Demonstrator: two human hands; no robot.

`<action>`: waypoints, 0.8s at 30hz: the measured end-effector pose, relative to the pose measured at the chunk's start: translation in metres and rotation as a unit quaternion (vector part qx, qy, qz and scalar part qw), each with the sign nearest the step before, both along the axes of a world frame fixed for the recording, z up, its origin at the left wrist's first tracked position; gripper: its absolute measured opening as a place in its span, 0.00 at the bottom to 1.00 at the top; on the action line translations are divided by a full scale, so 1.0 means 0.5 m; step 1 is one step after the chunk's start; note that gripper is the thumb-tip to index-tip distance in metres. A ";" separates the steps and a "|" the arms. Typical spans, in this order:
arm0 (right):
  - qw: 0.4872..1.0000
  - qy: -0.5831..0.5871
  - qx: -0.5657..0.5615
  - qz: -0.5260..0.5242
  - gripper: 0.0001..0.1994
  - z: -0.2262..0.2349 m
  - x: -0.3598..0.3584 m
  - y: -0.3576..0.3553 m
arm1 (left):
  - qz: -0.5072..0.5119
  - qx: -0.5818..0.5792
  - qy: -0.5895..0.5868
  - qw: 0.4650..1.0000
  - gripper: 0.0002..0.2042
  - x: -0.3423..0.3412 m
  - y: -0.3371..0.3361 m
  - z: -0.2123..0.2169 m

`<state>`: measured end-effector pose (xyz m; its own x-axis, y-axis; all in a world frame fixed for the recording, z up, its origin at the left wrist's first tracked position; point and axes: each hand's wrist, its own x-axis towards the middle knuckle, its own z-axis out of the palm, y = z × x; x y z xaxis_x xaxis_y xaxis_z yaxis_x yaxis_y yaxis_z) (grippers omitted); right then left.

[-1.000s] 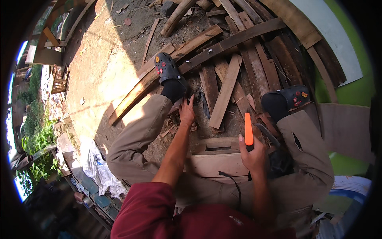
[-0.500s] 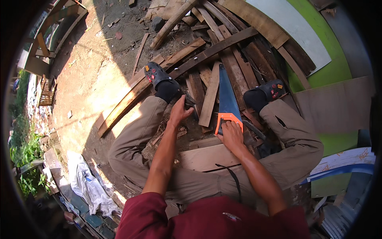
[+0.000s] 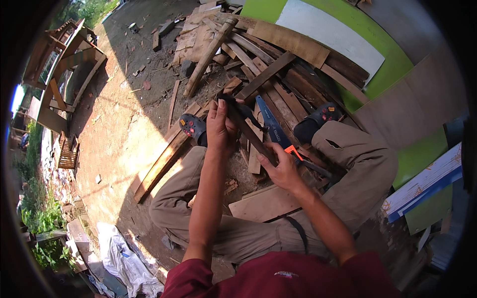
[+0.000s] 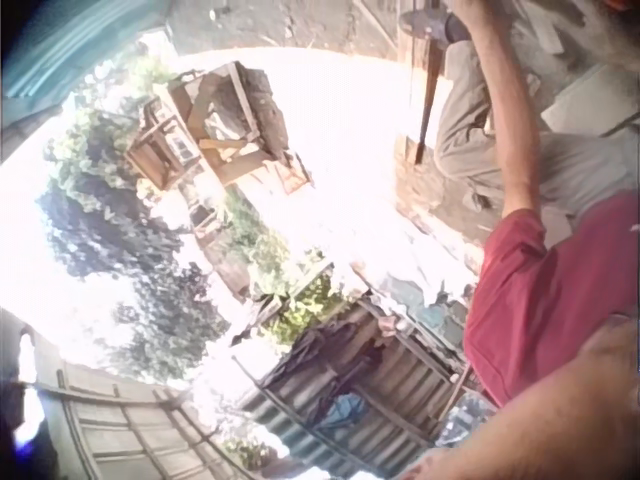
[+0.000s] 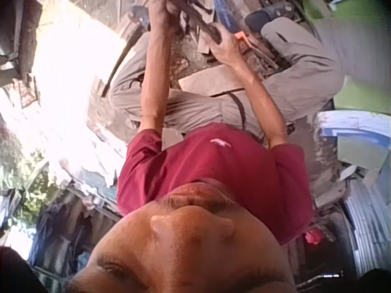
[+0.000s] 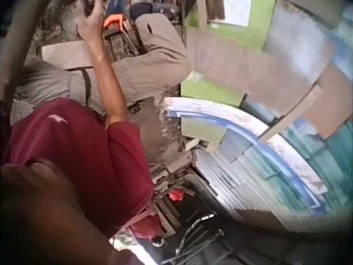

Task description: The person uses a hand saw to cut a long metal strip while sitting on the ground. They hold the metal strip with one hand and saw with the other, repeatedly cutting along its length.

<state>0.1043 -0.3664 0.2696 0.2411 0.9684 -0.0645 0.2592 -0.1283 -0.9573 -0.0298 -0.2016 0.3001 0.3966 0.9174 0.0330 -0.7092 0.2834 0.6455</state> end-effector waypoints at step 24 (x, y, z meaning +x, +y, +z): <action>0.731 0.406 0.540 -0.096 0.18 0.528 0.396 -0.203 | -0.173 0.379 0.291 0.862 0.09 0.240 -0.166 0.195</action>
